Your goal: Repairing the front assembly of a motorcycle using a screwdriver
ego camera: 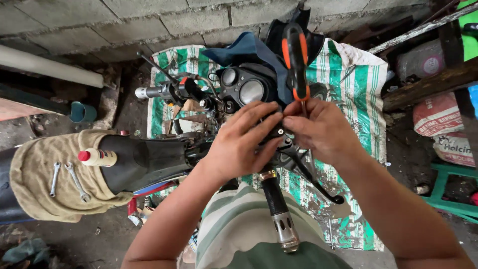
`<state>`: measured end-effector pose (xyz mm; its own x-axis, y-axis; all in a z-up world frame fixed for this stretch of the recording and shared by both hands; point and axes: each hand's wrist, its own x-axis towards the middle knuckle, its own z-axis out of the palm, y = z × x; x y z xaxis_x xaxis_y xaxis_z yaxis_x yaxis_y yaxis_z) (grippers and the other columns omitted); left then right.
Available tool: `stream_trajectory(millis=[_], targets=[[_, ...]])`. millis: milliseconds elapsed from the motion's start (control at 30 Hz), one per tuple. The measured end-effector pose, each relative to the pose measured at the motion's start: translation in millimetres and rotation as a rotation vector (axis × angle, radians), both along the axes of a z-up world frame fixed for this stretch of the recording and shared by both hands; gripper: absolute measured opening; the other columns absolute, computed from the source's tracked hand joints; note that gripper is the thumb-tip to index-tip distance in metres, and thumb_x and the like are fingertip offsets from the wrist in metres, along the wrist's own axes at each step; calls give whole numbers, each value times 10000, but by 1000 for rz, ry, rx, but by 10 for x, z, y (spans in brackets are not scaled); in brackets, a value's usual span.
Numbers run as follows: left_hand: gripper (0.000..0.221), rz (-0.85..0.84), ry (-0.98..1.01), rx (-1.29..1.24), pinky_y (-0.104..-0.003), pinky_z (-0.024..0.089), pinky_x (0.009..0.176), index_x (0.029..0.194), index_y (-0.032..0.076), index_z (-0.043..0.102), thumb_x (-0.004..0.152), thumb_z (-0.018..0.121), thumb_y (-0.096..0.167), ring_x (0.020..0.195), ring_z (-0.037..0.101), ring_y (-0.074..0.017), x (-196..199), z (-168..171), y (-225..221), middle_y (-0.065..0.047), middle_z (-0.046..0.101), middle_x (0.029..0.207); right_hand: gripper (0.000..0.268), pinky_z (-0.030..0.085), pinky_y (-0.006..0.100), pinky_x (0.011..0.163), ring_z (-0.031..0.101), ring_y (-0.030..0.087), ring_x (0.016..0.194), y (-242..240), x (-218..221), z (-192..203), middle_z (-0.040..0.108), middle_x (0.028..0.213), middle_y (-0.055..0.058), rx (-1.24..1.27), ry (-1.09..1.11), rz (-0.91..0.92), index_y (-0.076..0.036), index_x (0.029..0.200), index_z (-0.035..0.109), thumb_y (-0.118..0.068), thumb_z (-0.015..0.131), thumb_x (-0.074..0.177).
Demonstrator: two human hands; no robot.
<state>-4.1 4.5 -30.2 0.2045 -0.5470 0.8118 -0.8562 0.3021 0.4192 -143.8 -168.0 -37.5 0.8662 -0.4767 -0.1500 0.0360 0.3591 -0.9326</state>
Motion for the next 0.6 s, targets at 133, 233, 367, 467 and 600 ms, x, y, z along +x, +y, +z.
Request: stream_trajectory(millis=[133, 233, 367, 467, 600], targets=[[416, -36, 133, 116, -580, 652, 1015, 1337, 9, 766, 950, 861, 130, 1249, 753, -485, 85, -115, -23, -239, 717, 1422, 225, 292, 217, 330, 500, 34, 351, -126, 90, -73, 504, 592, -9, -59, 87, -28, 69, 1089, 717, 0, 846, 917], [441, -89, 216, 218, -659, 630, 1001, 1328, 2, 770, 914, 896, 81, 1247, 722, -573, 204, -46, -11, -320, 689, 1441, 225, 279, 217, 328, 450, 24, 347, -123, 204, 120, 480, 583, -17, 5, 198, -38, 77, 1092, 704, 31, 832, 913], [481, -72, 278, 271, -566, 649, 1002, 1324, 98, 798, 868, 944, 152, 1199, 784, -475, 369, 0, -39, -204, 768, 1346, 219, 273, 226, 329, 427, 45, 335, -168, 320, 181, 525, 589, 39, -47, 152, -24, 62, 1083, 708, 19, 843, 916], [609, -19, 372, 266, -550, 657, 989, 1422, 127, 740, 861, 973, 176, 1181, 789, -464, 340, -57, 1, -188, 770, 1323, 143, 269, 191, 348, 445, 1, 373, -183, 325, 361, 656, 698, 69, -136, 174, -43, 50, 1083, 710, -72, 759, 1027], [671, 12, 507, 301, -528, 653, 941, 1385, 137, 757, 763, 1001, 188, 1072, 812, -400, 219, -324, 28, -148, 801, 1250, 267, 341, 215, 436, 492, 49, 445, -559, 125, 141, 773, 936, 165, -74, 121, -15, -23, 1169, 750, -199, 559, 1108]])
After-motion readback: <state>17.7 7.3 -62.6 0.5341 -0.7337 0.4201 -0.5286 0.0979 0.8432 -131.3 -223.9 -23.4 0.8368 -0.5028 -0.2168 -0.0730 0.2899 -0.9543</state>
